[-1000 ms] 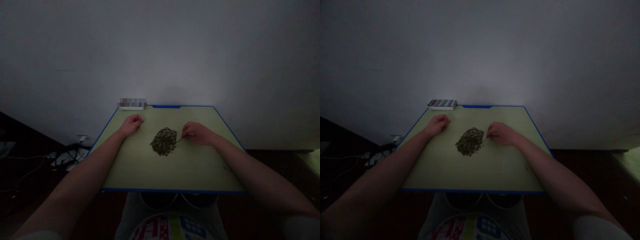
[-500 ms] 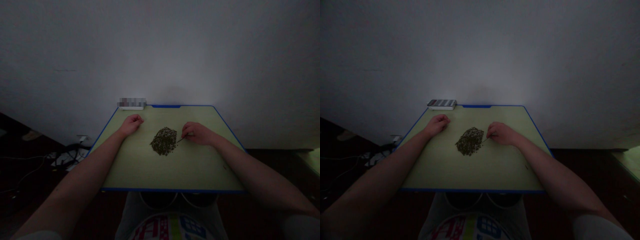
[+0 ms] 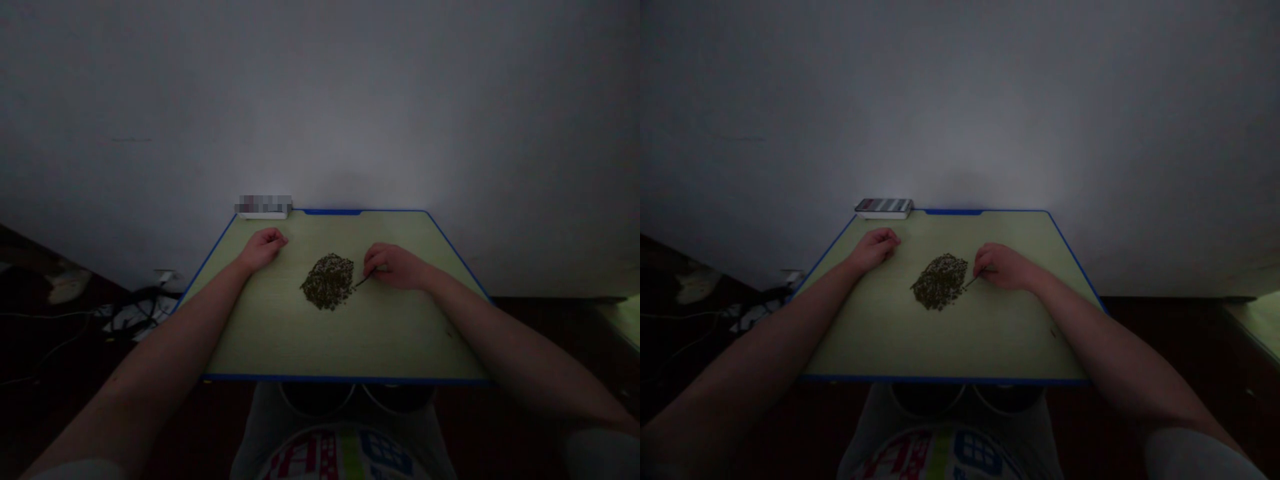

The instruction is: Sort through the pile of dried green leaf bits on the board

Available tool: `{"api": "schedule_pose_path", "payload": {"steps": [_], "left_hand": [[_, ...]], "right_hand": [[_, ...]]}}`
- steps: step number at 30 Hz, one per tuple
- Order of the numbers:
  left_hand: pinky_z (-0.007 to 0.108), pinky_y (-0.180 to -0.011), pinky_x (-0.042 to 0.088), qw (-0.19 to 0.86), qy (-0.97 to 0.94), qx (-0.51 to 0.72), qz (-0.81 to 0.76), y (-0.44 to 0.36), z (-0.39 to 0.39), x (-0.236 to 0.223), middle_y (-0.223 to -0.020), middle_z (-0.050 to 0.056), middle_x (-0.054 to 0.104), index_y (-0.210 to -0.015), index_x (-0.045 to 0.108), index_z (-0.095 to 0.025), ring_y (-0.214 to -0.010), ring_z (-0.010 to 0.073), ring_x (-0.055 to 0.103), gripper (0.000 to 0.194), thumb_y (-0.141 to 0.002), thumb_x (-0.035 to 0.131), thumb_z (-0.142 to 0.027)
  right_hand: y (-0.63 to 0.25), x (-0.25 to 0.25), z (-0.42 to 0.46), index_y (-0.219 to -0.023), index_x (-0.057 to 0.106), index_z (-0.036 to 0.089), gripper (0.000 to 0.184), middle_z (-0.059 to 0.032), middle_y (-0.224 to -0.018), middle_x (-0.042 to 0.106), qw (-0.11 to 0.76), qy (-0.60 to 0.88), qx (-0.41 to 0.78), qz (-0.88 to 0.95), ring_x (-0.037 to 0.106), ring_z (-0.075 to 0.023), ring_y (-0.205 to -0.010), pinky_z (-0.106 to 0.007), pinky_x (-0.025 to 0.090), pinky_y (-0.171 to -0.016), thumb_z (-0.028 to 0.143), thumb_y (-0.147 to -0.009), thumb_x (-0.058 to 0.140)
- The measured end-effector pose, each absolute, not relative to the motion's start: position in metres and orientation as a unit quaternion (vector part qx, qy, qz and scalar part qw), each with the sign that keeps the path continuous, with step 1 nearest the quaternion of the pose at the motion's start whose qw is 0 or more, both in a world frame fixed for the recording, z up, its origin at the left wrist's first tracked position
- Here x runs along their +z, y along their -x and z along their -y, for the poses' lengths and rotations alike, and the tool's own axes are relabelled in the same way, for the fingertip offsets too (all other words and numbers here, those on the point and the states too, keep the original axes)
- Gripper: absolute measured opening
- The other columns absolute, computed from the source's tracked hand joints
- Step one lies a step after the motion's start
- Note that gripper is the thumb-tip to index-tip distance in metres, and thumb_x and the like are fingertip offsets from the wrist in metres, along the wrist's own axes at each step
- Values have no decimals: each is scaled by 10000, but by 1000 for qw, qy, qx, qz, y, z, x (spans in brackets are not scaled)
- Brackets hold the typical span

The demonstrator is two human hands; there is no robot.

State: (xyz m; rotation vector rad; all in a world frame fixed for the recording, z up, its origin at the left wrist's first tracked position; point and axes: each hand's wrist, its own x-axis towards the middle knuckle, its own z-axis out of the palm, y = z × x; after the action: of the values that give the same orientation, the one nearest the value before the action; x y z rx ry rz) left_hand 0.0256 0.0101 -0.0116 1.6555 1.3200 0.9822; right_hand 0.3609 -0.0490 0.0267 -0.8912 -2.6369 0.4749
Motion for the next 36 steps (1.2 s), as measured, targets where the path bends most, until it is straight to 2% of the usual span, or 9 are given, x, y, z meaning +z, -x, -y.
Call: {"api": "schedule_pose_path", "payload": {"steps": [20, 36], "left_hand": [[215, -440, 260, 386, -651, 382, -529, -27, -9, -10, -446, -75, 402, -646, 469, -183, -404, 63, 352, 225, -686, 579, -374], [220, -431, 256, 398, -648, 389, -519, -26, -10, -12, -438, -81, 393, -652, 484, -186, -390, 63, 350, 216, -691, 591, -369]], "right_hand": [[-364, 27, 48, -765, 723, 217, 222, -46, -839, 627, 152, 280, 176, 931, 574, -170, -806, -322, 449, -770, 79, -701, 561], [-355, 24, 52, -819, 734, 228, 235, -49, -838, 634, 167, 291, 169, 927, 575, -164, -813, -316, 451, -769, 101, -753, 549]]}}
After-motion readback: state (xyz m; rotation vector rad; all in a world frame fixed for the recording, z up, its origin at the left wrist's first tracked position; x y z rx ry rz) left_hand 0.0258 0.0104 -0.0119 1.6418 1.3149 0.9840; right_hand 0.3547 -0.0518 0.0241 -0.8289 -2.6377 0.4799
